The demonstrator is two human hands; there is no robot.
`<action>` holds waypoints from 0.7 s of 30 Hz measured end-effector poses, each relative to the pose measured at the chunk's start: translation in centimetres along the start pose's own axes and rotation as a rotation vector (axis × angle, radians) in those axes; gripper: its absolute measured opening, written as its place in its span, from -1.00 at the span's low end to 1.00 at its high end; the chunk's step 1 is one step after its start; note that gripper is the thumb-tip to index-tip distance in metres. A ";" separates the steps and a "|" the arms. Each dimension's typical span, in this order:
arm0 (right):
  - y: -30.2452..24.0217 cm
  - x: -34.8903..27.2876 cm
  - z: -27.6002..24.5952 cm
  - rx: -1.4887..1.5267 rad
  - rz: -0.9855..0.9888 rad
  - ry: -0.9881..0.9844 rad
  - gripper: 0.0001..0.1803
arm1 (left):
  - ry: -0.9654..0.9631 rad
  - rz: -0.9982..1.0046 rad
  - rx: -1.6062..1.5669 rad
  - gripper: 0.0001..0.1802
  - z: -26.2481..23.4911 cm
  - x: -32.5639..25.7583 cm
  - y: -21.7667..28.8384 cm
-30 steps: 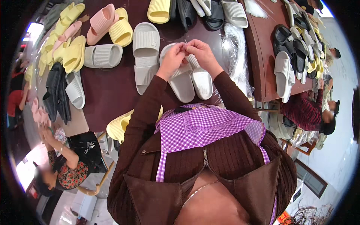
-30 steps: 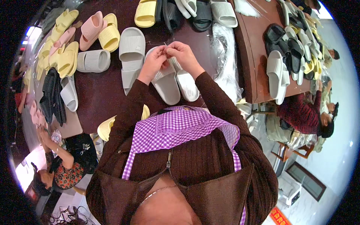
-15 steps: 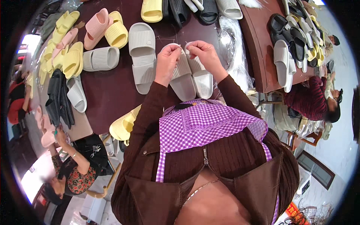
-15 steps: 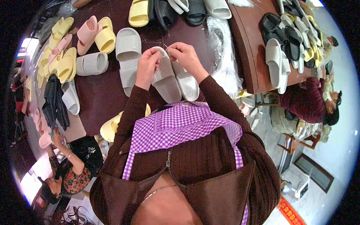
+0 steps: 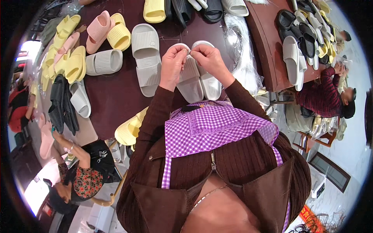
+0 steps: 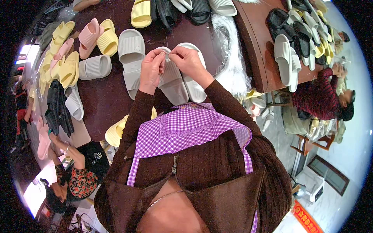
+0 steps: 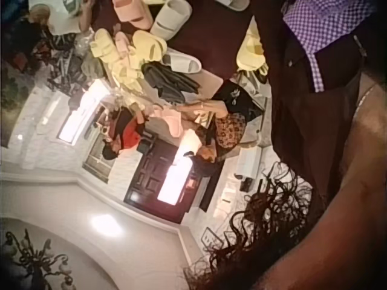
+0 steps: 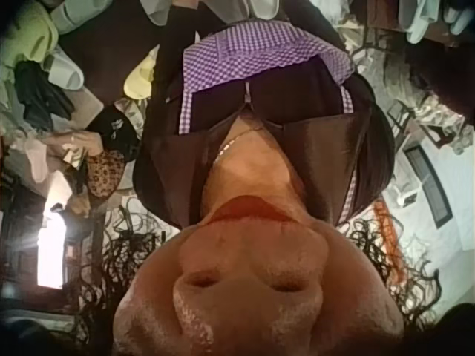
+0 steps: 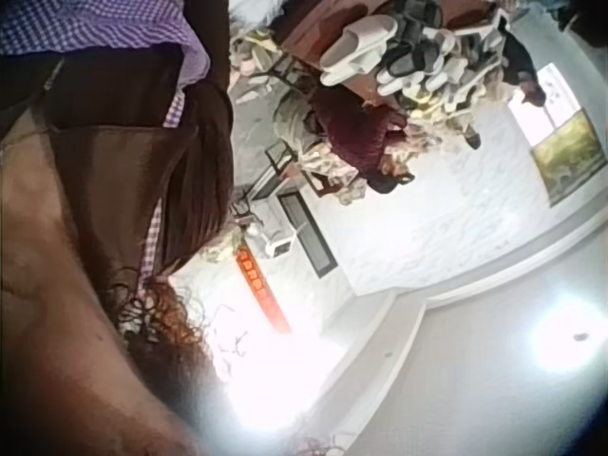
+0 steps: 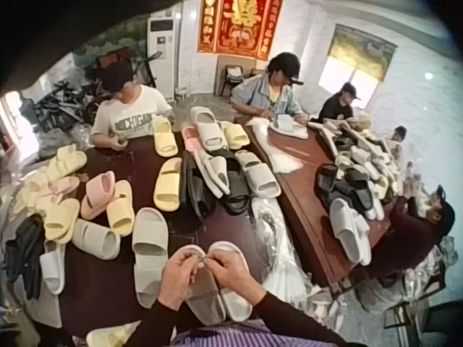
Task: The person pairs slide sandals on the table, threads plastic tag fasteners through the sandals, and fastens the pairs together by hand.
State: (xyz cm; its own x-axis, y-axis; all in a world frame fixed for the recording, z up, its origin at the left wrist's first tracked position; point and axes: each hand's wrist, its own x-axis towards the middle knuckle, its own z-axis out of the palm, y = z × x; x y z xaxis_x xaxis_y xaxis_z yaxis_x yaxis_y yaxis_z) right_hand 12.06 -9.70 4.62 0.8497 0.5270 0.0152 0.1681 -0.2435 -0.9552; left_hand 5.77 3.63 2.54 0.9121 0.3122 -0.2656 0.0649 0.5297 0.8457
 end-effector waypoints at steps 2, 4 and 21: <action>-0.2 0.0 0.0 -0.005 0.005 0.003 -0.86 | -0.003 0.006 -0.007 -0.94 0.0 0.0 -0.1; -0.1 0.0 0.0 -0.002 0.005 0.006 -0.86 | -0.005 0.009 -0.010 -0.94 0.0 0.1 -0.2; 0.0 0.3 0.0 -0.089 -0.156 0.010 -0.87 | -0.045 -0.044 -0.058 -0.95 -0.6 0.3 -0.1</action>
State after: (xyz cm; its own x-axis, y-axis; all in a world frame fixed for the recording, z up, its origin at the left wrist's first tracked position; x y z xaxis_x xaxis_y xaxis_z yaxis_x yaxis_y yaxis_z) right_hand 12.30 -9.53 4.62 0.8147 0.5559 0.1650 0.3418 -0.2305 -0.9111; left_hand 5.82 4.13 2.16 0.9263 0.2525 -0.2796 0.0829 0.5872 0.8051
